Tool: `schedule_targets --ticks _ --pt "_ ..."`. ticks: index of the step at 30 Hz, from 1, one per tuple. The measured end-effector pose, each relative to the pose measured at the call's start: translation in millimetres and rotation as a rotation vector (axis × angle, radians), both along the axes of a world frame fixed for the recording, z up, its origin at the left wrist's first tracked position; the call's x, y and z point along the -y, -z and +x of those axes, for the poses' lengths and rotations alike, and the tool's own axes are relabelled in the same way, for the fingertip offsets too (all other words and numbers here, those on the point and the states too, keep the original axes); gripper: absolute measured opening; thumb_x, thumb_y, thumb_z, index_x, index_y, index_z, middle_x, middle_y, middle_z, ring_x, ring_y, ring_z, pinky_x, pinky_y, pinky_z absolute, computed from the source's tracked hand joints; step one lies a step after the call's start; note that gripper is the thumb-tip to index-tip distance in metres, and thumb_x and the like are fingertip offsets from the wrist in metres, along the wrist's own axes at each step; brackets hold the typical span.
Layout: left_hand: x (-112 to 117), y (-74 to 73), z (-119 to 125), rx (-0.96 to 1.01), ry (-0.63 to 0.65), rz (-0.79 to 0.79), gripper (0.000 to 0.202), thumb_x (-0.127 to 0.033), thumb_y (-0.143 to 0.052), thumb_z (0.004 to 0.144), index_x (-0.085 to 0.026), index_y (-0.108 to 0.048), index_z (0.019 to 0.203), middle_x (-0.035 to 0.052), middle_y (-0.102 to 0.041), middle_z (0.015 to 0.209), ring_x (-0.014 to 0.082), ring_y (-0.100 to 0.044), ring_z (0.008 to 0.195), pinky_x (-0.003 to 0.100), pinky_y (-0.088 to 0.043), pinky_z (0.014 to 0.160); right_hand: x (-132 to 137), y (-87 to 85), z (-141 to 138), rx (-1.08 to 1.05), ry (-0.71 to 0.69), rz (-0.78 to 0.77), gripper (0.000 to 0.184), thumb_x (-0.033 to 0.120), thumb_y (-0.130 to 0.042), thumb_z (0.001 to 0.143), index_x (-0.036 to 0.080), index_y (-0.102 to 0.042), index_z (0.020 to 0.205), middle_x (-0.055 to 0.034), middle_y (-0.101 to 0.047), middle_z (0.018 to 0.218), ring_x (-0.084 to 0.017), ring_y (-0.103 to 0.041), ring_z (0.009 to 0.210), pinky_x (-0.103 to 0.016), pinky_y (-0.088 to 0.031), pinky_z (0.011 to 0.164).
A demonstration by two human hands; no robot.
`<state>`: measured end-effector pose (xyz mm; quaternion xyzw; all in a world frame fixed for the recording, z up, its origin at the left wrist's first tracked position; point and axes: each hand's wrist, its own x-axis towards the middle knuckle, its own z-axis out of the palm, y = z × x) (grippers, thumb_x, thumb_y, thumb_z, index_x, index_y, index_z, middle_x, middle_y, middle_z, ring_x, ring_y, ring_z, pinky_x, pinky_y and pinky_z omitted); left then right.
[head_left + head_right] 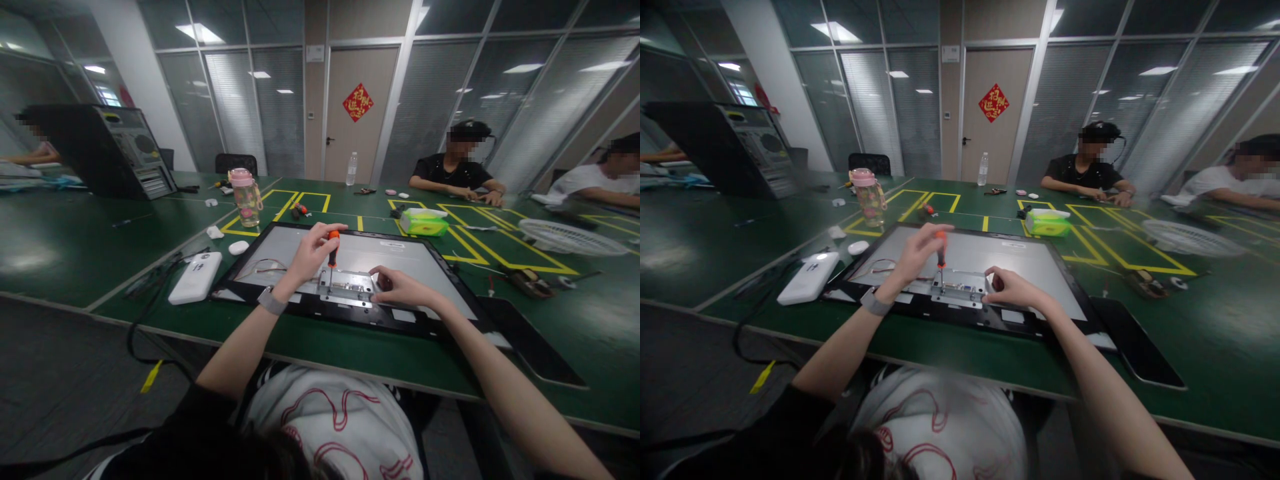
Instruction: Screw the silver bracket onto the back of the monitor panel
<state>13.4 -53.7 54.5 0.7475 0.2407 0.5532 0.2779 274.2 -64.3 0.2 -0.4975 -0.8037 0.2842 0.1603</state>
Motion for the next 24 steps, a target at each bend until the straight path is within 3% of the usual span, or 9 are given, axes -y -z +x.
schedule_targets --ticks 3,6,8,13,17,20,24 --pt "-0.6 2.7 -1.0 -0.097 -0.083 0.102 0.035 -0.025 -0.043 0.092 -0.018 -0.059 0.122 0.0043 -0.060 0.089 0.0142 -0.056 0.078 0.027 -0.047 0.074 0.3 -0.7 0.0 0.007 -0.004 0.008 0.057 0.048 -0.071 0.069 0.018 -0.050 0.113 0.0026 -0.051 0.072 -0.016 -0.050 0.068 -0.026 -0.038 0.059" --pt "-0.8 6.4 -1.5 -0.236 -0.284 0.301 0.038 -0.029 -0.047 0.092 -0.018 -0.055 0.127 0.0049 -0.060 0.088 0.0148 -0.053 0.075 0.028 -0.045 0.075 0.4 -1.1 0.0 0.005 -0.013 0.016 0.058 0.049 -0.070 0.069 0.017 -0.051 0.113 0.0026 -0.051 0.072 -0.016 -0.051 0.068 -0.027 -0.038 0.060" --pt "-0.9 8.0 -2.4 -0.312 -0.347 0.393 0.043 -0.032 -0.051 0.090 -0.018 -0.052 0.130 0.0050 -0.060 0.087 0.0155 -0.053 0.075 0.029 -0.045 0.076 0.3 -1.1 0.0 -0.005 -0.015 0.015 0.058 0.050 -0.070 0.069 0.017 -0.051 0.113 0.0027 -0.051 0.072 -0.016 -0.050 0.068 -0.028 -0.039 0.060" --pt "-1.7 7.3 -6.3 -0.356 -0.303 0.394 0.046 -0.028 -0.051 0.090 -0.019 -0.046 0.135 0.0050 -0.065 0.092 0.0140 -0.057 0.071 0.029 -0.048 0.074 -0.4 -1.0 0.3 0.002 -0.016 0.003 0.059 0.050 -0.070 0.070 0.017 -0.049 0.113 0.0025 -0.050 0.073 -0.016 -0.050 0.068 -0.027 -0.038 0.060" --pt "0.8 7.0 -1.6 -0.162 -0.322 0.350 0.041 -0.029 -0.054 0.089 -0.020 -0.051 0.129 0.0043 -0.065 0.093 0.0121 -0.058 0.070 0.027 -0.051 0.073 -0.1 -1.6 0.4 0.012 -0.016 0.001 0.058 0.050 -0.070 0.070 0.017 -0.049 0.113 0.0024 -0.050 0.074 -0.016 -0.049 0.069 -0.027 -0.037 0.061" --pt "4.6 10.8 8.8 -0.036 -0.208 0.211 0.041 -0.030 -0.057 0.088 -0.021 -0.050 0.128 0.0030 -0.064 0.092 0.0100 -0.059 0.069 0.023 -0.052 0.068 1.5 -3.7 -0.8 0.007 -0.017 -0.005 0.057 0.049 -0.070 0.070 0.018 -0.049 0.112 0.0031 -0.049 0.073 -0.015 -0.048 0.068 -0.027 -0.037 0.061" --pt "7.7 18.5 21.9 -0.012 -0.063 0.067 0.042 -0.030 -0.059 0.087 -0.021 -0.050 0.126 0.0022 -0.061 0.095 0.0081 -0.061 0.067 0.021 -0.054 0.067 3.0 -5.9 -2.6 0.003 -0.003 -0.009 0.056 0.048 -0.070 0.069 0.017 -0.049 0.111 0.0034 -0.048 0.071 -0.015 -0.048 0.067 -0.027 -0.036 0.059"
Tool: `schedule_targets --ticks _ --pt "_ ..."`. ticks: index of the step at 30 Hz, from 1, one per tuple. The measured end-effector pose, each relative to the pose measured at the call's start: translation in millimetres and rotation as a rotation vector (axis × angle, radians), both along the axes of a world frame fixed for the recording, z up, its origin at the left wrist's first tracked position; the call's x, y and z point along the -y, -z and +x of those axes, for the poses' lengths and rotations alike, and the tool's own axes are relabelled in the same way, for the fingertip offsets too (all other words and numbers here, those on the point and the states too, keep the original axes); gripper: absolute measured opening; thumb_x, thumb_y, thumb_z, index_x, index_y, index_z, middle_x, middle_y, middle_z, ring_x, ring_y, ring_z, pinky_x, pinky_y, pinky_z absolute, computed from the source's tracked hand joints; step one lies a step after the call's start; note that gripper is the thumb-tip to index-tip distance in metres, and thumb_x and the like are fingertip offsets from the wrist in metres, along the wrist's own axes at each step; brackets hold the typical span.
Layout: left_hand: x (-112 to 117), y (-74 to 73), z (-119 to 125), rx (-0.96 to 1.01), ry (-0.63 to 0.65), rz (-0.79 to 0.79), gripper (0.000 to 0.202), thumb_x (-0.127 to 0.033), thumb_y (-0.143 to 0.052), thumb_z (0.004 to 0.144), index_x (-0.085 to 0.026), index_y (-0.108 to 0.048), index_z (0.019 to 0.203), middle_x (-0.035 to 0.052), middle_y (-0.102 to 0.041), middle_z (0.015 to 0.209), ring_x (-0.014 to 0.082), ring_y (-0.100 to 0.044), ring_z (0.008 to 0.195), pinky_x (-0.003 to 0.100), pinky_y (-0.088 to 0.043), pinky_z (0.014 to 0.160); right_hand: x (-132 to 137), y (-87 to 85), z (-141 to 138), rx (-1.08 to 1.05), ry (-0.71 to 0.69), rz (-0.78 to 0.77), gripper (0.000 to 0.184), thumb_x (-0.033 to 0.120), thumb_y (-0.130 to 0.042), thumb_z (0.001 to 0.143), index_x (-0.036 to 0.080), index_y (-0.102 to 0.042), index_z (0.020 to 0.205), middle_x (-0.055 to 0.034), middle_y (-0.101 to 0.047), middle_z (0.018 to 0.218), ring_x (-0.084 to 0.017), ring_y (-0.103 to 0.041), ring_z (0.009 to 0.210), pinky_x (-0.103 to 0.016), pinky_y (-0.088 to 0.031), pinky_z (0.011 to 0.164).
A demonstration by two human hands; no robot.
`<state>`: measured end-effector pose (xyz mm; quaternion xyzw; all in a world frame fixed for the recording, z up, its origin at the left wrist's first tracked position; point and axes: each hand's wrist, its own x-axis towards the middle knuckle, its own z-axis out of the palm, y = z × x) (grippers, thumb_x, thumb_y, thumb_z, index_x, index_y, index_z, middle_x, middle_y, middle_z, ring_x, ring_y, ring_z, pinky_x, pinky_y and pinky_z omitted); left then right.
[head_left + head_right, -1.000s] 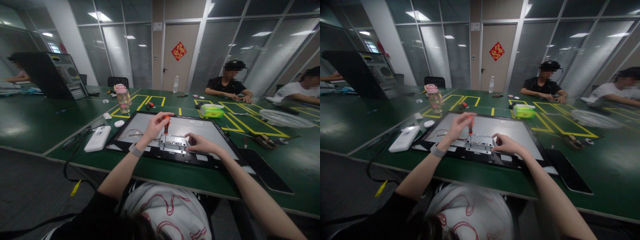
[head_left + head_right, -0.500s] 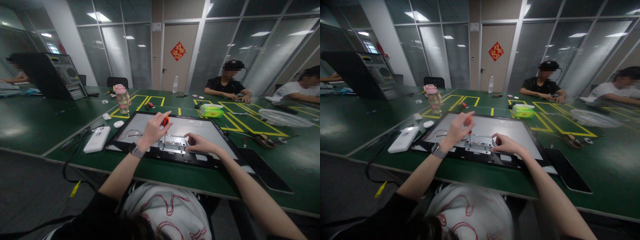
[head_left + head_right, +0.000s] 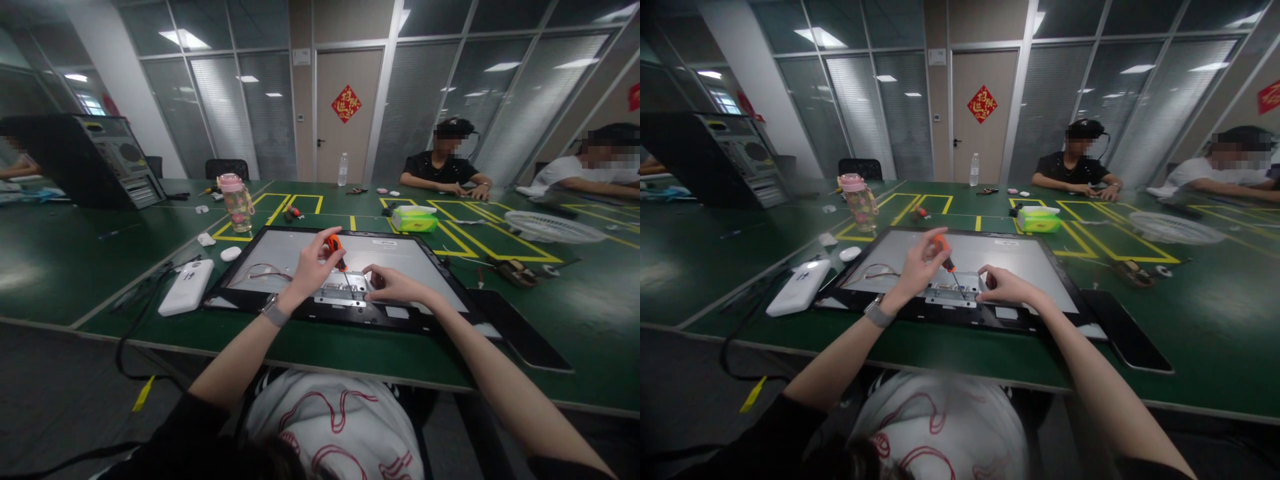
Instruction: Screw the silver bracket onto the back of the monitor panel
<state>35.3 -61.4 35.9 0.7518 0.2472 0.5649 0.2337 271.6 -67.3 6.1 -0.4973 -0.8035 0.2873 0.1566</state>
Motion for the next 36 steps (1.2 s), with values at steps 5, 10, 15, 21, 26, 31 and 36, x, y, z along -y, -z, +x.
schedule_targets --ticks 5,10,15,21,26,31,36 --pt "-0.2 4.9 4.8 -0.010 -0.014 -0.009 0.039 -0.030 -0.060 0.086 -0.022 -0.052 0.124 0.0008 -0.060 0.092 0.0088 -0.063 0.072 0.022 -0.055 0.073 -4.0 4.6 1.9 -0.011 -0.014 0.014 0.061 0.049 -0.071 0.068 0.016 -0.048 0.113 0.0040 -0.049 0.070 -0.015 -0.048 0.065 -0.026 -0.035 0.059" --pt "-0.5 7.1 5.5 -0.041 -0.009 0.004 0.040 -0.031 -0.060 0.087 -0.023 -0.051 0.125 -0.0003 -0.060 0.087 0.0093 -0.063 0.070 0.021 -0.055 0.069 -7.8 8.4 4.0 -0.009 -0.023 0.023 0.063 0.051 -0.072 0.067 0.016 -0.049 0.114 0.0036 -0.049 0.071 -0.015 -0.048 0.066 -0.026 -0.035 0.059" --pt "1.7 7.1 7.1 -0.085 0.006 0.079 0.038 -0.030 -0.060 0.087 -0.022 -0.053 0.123 -0.0001 -0.061 0.086 0.0087 -0.062 0.070 0.021 -0.054 0.070 -8.1 9.0 3.7 -0.004 -0.018 0.031 0.062 0.050 -0.072 0.067 0.017 -0.049 0.114 0.0038 -0.050 0.071 -0.015 -0.048 0.066 -0.026 -0.035 0.060" --pt "4.4 3.4 5.3 -0.041 -0.033 0.108 0.039 -0.029 -0.060 0.087 -0.022 -0.052 0.125 0.0005 -0.062 0.089 0.0086 -0.062 0.072 0.022 -0.054 0.074 -8.2 9.6 3.5 -0.011 -0.021 0.033 0.062 0.049 -0.073 0.067 0.016 -0.049 0.114 0.0040 -0.049 0.071 -0.015 -0.047 0.065 -0.026 -0.035 0.059" --pt "4.1 3.7 5.9 -0.078 -0.012 0.098 0.039 -0.028 -0.060 0.087 -0.021 -0.053 0.124 0.0012 -0.062 0.089 0.0092 -0.060 0.071 0.023 -0.054 0.074 -7.5 9.0 3.8 -0.010 -0.017 0.035 0.062 0.048 -0.073 0.067 0.016 -0.049 0.114 0.0036 -0.050 0.072 -0.015 -0.048 0.067 -0.026 -0.036 0.060" --pt "2.7 3.4 5.5 -0.072 0.026 0.051 0.040 -0.028 -0.060 0.086 -0.022 -0.053 0.125 0.0015 -0.063 0.091 0.0100 -0.061 0.074 0.025 -0.054 0.077 -7.8 9.9 4.2 -0.016 -0.021 0.027 0.061 0.049 -0.072 0.068 0.017 -0.048 0.114 0.0041 -0.049 0.072 -0.014 -0.048 0.066 -0.026 -0.036 0.059" --pt "2.4 -1.2 2.7 0.031 0.225 -0.085 0.036 -0.031 -0.049 0.093 -0.020 -0.056 0.127 0.0082 -0.065 0.108 0.0160 -0.064 0.094 0.030 -0.052 0.087 -8.1 10.6 4.2 -0.025 -0.022 0.018 0.061 0.049 -0.071 0.068 0.017 -0.048 0.114 0.0051 -0.047 0.069 -0.014 -0.047 0.063 -0.026 -0.035 0.058"
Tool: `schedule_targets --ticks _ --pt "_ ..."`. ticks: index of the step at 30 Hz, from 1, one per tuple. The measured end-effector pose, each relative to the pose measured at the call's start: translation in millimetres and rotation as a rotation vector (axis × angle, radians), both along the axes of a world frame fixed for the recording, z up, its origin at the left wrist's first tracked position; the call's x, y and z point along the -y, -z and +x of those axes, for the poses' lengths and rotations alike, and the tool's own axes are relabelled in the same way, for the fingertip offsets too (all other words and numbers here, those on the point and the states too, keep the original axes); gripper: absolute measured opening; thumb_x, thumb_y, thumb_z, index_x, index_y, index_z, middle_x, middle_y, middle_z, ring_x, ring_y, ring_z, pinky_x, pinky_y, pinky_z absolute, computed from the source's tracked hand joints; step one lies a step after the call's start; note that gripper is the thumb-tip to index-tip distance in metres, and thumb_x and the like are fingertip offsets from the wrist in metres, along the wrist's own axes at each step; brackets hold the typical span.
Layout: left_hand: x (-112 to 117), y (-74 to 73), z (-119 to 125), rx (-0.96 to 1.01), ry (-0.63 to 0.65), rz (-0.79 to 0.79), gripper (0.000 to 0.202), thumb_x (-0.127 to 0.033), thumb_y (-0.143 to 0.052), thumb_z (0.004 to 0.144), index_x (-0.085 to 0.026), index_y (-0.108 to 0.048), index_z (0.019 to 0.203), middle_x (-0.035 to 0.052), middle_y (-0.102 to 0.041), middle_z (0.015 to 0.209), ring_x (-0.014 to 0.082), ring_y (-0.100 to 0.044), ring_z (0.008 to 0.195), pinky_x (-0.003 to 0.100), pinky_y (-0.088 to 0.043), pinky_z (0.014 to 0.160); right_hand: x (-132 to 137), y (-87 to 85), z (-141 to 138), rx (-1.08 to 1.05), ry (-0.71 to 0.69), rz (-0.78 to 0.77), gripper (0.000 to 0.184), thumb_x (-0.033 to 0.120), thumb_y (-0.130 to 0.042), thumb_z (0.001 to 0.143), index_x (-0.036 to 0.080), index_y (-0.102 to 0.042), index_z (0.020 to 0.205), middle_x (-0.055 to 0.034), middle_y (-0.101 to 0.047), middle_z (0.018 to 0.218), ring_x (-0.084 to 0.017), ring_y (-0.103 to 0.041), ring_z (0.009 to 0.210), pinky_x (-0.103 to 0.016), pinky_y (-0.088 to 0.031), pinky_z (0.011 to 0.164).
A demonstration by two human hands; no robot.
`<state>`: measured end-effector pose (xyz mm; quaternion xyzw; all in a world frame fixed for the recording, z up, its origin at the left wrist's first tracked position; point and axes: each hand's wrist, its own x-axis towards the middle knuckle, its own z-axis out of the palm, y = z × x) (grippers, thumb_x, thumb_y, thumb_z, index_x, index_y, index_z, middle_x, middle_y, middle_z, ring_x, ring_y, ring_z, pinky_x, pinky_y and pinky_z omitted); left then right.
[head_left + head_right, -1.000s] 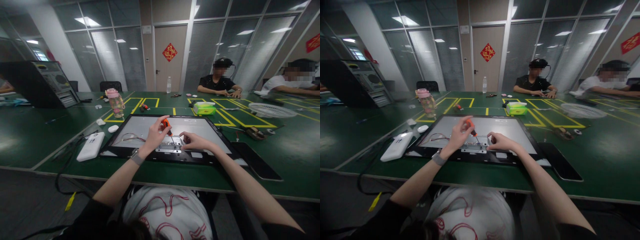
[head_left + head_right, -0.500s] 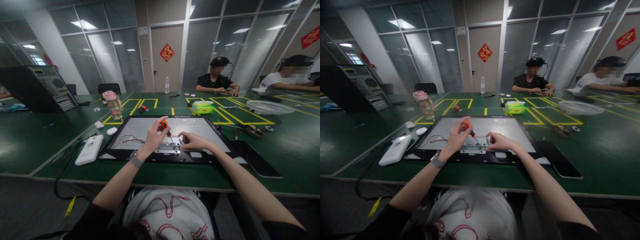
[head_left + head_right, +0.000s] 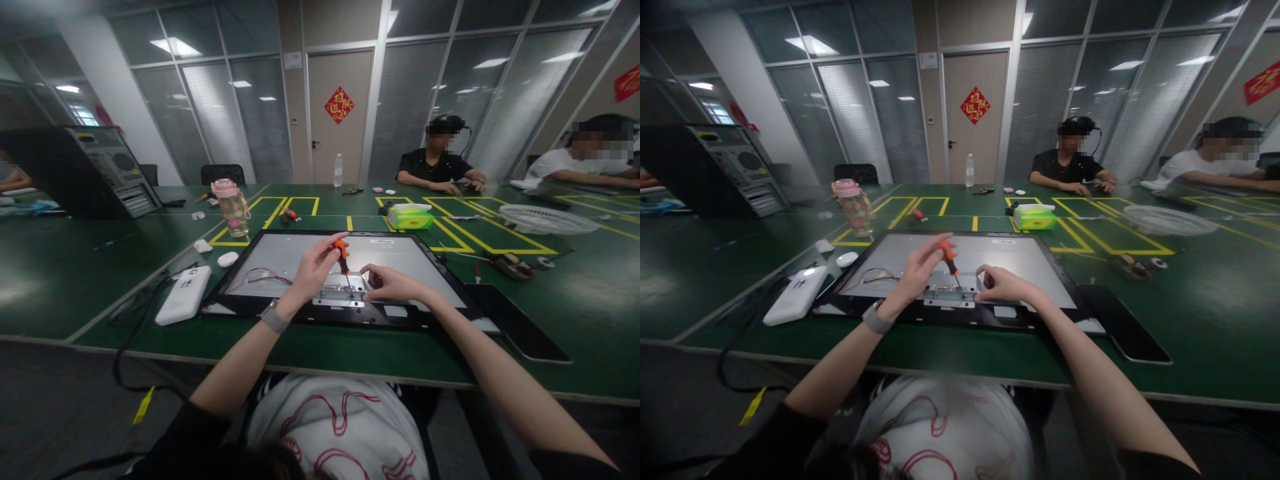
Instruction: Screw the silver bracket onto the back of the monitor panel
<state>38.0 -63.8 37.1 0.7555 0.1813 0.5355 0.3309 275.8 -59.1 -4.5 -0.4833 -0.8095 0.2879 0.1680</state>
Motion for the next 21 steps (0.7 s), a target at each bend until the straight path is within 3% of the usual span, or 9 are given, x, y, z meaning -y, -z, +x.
schedule_targets --ticks 4,10,13,18,21 --pt "-1.0 -4.7 0.9 0.066 0.066 -0.078 0.034 -0.031 -0.047 0.094 -0.020 -0.059 0.124 0.0080 -0.066 0.103 0.0160 -0.063 0.093 0.031 -0.051 0.085 2.5 -3.1 -1.3 0.006 -0.001 -0.005 0.059 0.049 -0.071 0.069 0.017 -0.049 0.113 0.0047 -0.048 0.069 -0.014 -0.047 0.065 -0.026 -0.035 0.058" --pt "2.0 -6.5 8.7 0.043 -0.064 -0.004 0.023 -0.031 -0.062 0.085 -0.023 -0.068 0.106 0.0037 -0.058 0.096 0.0111 -0.057 0.082 0.022 -0.049 0.072 5.5 -7.2 -3.3 0.040 0.005 0.015 0.056 0.049 -0.070 0.070 0.017 -0.050 0.111 0.0037 -0.048 0.070 -0.014 -0.047 0.065 -0.026 -0.034 0.058" --pt "4.1 -6.1 12.0 0.061 -0.100 0.024 0.019 -0.031 -0.064 0.084 -0.023 -0.068 0.100 0.0028 -0.054 0.092 0.0114 -0.055 0.083 0.023 -0.049 0.074 4.5 -6.2 -2.8 0.037 -0.002 0.021 0.057 0.049 -0.070 0.070 0.017 -0.049 0.112 0.0043 -0.047 0.069 -0.014 -0.046 0.064 -0.025 -0.034 0.057" --pt "6.6 -7.8 12.0 0.032 -0.115 0.035 0.021 -0.028 -0.060 0.086 -0.022 -0.066 0.106 0.0037 -0.055 0.096 0.0128 -0.056 0.087 0.026 -0.050 0.079 3.0 -4.4 -1.6 0.019 0.001 0.003 0.057 0.048 -0.070 0.070 0.017 -0.049 0.113 0.0043 -0.047 0.069 -0.014 -0.046 0.064 -0.026 -0.034 0.058" --pt "7.1 -9.1 10.5 0.029 -0.034 -0.011 0.029 -0.025 -0.052 0.091 -0.022 -0.060 0.119 0.0055 -0.061 0.101 0.0141 -0.060 0.092 0.029 -0.049 0.086 2.5 -4.2 -1.5 0.017 0.002 0.004 0.057 0.047 -0.071 0.069 0.017 -0.050 0.113 0.0043 -0.047 0.070 -0.014 -0.046 0.065 -0.026 -0.034 0.058"
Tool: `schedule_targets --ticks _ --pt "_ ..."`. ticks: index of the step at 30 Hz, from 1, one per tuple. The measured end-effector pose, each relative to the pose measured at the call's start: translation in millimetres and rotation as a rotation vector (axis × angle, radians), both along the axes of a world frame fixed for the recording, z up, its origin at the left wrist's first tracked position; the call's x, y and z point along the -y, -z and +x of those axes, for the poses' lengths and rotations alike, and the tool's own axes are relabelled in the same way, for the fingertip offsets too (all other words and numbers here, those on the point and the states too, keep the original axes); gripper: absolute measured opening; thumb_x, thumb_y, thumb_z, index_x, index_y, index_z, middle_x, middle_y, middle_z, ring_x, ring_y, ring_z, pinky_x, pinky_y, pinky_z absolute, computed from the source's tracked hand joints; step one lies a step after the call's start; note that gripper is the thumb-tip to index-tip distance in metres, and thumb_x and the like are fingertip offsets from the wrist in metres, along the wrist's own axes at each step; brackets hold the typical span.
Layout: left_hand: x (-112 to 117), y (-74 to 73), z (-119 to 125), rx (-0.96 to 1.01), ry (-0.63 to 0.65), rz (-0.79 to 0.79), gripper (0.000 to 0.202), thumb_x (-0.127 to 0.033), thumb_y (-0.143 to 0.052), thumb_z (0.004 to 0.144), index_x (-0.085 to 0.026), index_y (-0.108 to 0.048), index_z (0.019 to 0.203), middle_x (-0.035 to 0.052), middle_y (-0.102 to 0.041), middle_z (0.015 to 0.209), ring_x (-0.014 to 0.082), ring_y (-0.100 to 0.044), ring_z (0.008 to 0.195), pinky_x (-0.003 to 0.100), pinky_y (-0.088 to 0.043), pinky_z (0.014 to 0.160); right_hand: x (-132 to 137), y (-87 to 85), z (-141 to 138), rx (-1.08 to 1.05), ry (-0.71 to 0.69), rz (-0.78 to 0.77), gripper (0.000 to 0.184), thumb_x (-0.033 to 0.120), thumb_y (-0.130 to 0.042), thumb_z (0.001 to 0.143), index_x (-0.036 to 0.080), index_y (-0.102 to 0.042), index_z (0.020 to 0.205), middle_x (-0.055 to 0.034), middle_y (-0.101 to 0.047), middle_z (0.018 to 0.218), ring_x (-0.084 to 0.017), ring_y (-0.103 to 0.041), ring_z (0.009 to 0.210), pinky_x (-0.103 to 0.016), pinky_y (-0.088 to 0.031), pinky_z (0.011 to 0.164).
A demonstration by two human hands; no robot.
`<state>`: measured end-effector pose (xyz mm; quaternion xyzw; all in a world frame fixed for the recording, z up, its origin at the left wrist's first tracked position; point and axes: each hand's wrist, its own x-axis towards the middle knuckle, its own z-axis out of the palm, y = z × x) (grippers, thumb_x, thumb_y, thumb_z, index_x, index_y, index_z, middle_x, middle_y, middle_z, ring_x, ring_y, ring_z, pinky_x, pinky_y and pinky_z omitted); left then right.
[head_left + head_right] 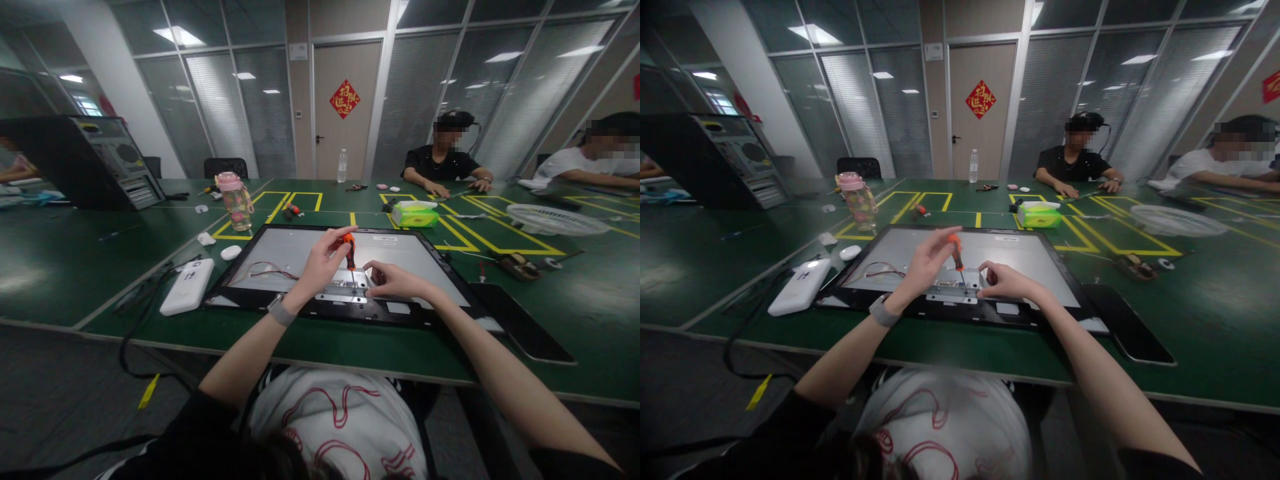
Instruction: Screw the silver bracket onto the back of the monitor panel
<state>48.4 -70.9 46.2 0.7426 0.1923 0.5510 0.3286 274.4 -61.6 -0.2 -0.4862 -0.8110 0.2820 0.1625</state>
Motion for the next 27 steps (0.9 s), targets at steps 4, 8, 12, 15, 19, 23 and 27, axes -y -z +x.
schedule_targets --ticks 4,8,12,15,19,23,27 --pt "-1.4 -0.5 -2.9 0.046 0.106 -0.052 0.030 -0.026 -0.049 0.093 -0.019 -0.058 0.121 0.0074 -0.067 0.103 0.0177 -0.063 0.100 0.034 -0.049 0.092 -0.7 0.6 -0.3 0.004 -0.002 -0.003 0.060 0.047 -0.071 0.069 0.015 -0.049 0.115 0.0041 -0.047 0.070 -0.015 -0.046 0.065 -0.026 -0.035 0.059" --pt "-4.6 -1.3 -7.2 0.049 0.049 -0.071 0.028 -0.030 -0.057 0.089 -0.017 -0.064 0.113 0.0068 -0.070 0.095 0.0182 -0.065 0.098 0.034 -0.050 0.091 -1.3 2.1 0.0 -0.001 -0.002 -0.003 0.061 0.048 -0.070 0.069 0.015 -0.049 0.116 0.0047 -0.046 0.069 -0.014 -0.046 0.064 -0.026 -0.034 0.057" --pt "-6.3 -2.4 -9.6 0.064 0.050 -0.120 0.032 -0.029 -0.056 0.089 -0.016 -0.062 0.118 0.0082 -0.072 0.097 0.0195 -0.066 0.100 0.038 -0.050 0.094 -0.7 2.1 0.3 0.006 0.002 0.011 0.059 0.048 -0.070 0.069 0.015 -0.050 0.114 0.0041 -0.048 0.071 -0.014 -0.047 0.065 -0.026 -0.035 0.059" --pt "-6.1 -1.6 -10.1 0.056 0.111 -0.129 0.035 -0.029 -0.053 0.091 -0.018 -0.059 0.123 0.0101 -0.070 0.109 0.0203 -0.065 0.103 0.039 -0.050 0.095 0.9 0.3 -0.2 0.017 0.009 0.012 0.059 0.049 -0.070 0.070 0.016 -0.050 0.114 0.0036 -0.049 0.071 -0.015 -0.048 0.065 -0.026 -0.035 0.059" --pt "-6.2 2.5 -10.2 0.038 0.089 -0.094 0.033 -0.029 -0.054 0.091 -0.021 -0.061 0.122 0.0073 -0.069 0.101 0.0170 -0.064 0.096 0.034 -0.051 0.090 1.9 -1.8 -0.8 0.024 0.013 0.000 0.059 0.049 -0.070 0.070 0.017 -0.049 0.114 0.0034 -0.050 0.072 -0.015 -0.048 0.066 -0.026 -0.036 0.059" --pt "-5.5 5.5 -9.0 0.040 -0.087 -0.025 0.026 -0.030 -0.065 0.082 -0.024 -0.068 0.107 0.0044 -0.064 0.097 0.0138 -0.060 0.087 0.027 -0.051 0.077 0.8 -0.7 -0.1 0.018 0.005 0.006 0.058 0.050 -0.071 0.069 0.017 -0.049 0.112 0.0036 -0.049 0.071 -0.015 -0.048 0.066 -0.025 -0.035 0.058" --pt "-4.3 3.4 -9.4 0.035 -0.066 0.007 0.025 -0.028 -0.055 0.089 -0.023 -0.067 0.111 0.0059 -0.065 0.104 0.0160 -0.060 0.097 0.031 -0.048 0.087 0.8 0.2 0.3 0.016 0.002 0.011 0.059 0.050 -0.071 0.069 0.017 -0.049 0.113 0.0032 -0.050 0.072 -0.015 -0.048 0.066 -0.026 -0.036 0.059"
